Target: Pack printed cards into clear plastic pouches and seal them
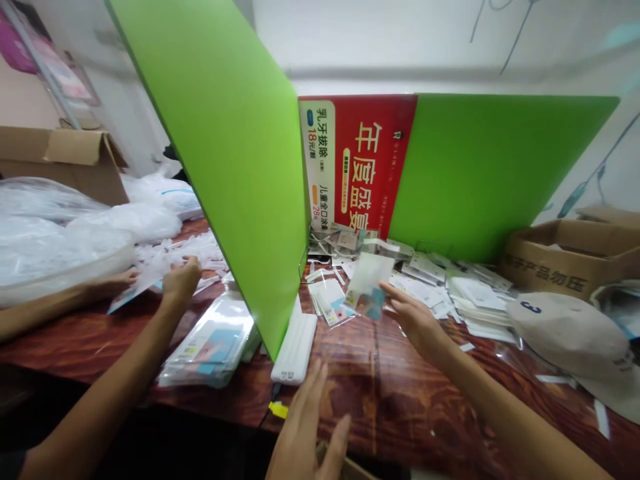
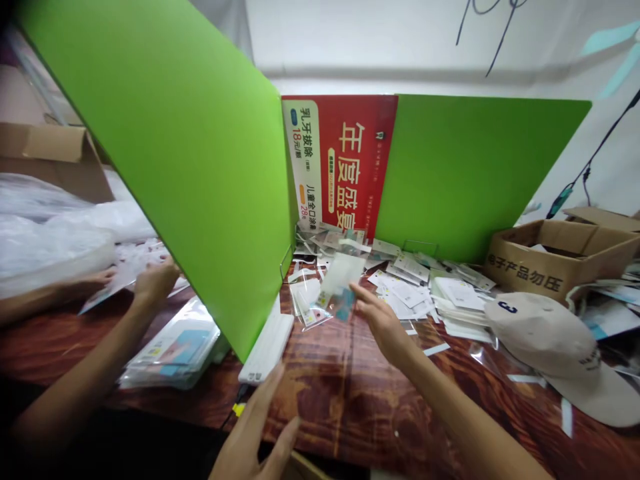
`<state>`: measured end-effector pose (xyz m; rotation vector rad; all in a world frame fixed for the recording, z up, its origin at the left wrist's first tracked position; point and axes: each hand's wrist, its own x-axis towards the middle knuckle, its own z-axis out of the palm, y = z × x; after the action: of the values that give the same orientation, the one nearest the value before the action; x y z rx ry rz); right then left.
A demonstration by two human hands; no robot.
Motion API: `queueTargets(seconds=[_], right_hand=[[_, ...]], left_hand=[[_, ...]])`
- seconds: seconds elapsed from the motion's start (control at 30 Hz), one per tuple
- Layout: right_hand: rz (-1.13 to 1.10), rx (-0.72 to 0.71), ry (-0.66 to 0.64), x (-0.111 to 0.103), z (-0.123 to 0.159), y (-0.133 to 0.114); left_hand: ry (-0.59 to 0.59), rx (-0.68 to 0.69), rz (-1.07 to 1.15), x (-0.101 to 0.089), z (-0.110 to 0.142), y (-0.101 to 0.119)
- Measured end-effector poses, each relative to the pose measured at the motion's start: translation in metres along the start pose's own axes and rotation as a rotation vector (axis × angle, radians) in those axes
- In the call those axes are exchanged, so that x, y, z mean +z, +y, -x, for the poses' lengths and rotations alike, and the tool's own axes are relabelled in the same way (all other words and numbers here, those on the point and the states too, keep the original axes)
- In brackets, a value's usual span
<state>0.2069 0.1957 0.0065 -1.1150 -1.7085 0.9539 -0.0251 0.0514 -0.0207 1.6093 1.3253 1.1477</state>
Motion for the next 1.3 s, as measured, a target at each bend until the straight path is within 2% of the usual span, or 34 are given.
queueTargets(seconds=[0.07, 0.1, 0.17, 0.2, 0.27, 0.33, 0.4, 0.5, 0.57, 0.63, 0.73, 0.83, 0.93, 1.03, 1.2, 1.3], right_hand=[[-0.089, -0.032, -0.043, -0.003, 0.055, -0.018], [-0.100, -0.070, -0.103, -0.001, 0.080, -0.026], [0.051, -0.251, -0.171, 0.007, 0.121, -0.038], [0.149, -0.380, -0.213, 0.012, 0.136, -0.042], [0.326, -0.551, -0.219, 0.019, 0.157, -0.045], [0.404, -0.612, -0.162, 0.020, 0.171, -0.046], [0.433, -0.672, -0.081, 0.013, 0.181, -0.050], [0.608, -0.851, 0.046, -0.002, 0.188, -0.069], [0.737, -0.929, 0.047, -0.007, 0.186, -0.088], [0.801, -0.940, -0.020, -0.008, 0.180, -0.103], [0.884, -0.917, -0.133, -0.006, 0.171, -0.109], [0.874, -0.923, -0.165, -0.004, 0.168, -0.098], [0.837, -0.900, -0.190, -0.004, 0.168, -0.091], [0.826, -0.878, -0.232, -0.004, 0.165, -0.100], [0.695, -0.798, -0.272, 0.004, 0.160, -0.116], [0.664, -0.861, -0.180, 0.009, 0.160, -0.108]], left_hand=[[0.025, 0.000, 0.051, 0.015, -0.009, 0.013], [0.017, 0.004, 0.115, 0.023, -0.012, 0.021], [-0.049, 0.019, 0.308, 0.038, -0.013, 0.036], [-0.092, 0.014, 0.414, 0.044, -0.011, 0.042], [-0.166, -0.049, 0.541, 0.052, -0.002, 0.051], [-0.184, -0.119, 0.513, 0.053, 0.009, 0.054], [-0.201, -0.047, 0.361, 0.049, 0.018, 0.051], [-0.133, 0.392, 0.028, 0.039, 0.021, 0.042], [-0.047, 0.663, -0.204, 0.033, 0.019, 0.037], [0.006, 0.771, -0.412, 0.027, 0.017, 0.037], [0.048, 0.797, -0.643, 0.019, 0.018, 0.044], [0.102, 0.801, -0.801, 0.013, 0.023, 0.053], [0.128, 0.800, -0.903, 0.010, 0.030, 0.062], [0.149, 0.823, -0.963, 0.009, 0.034, 0.069], [0.147, 0.877, -0.918, 0.018, 0.040, 0.067], [0.032, 0.730, -0.656, 0.024, 0.045, 0.058]])
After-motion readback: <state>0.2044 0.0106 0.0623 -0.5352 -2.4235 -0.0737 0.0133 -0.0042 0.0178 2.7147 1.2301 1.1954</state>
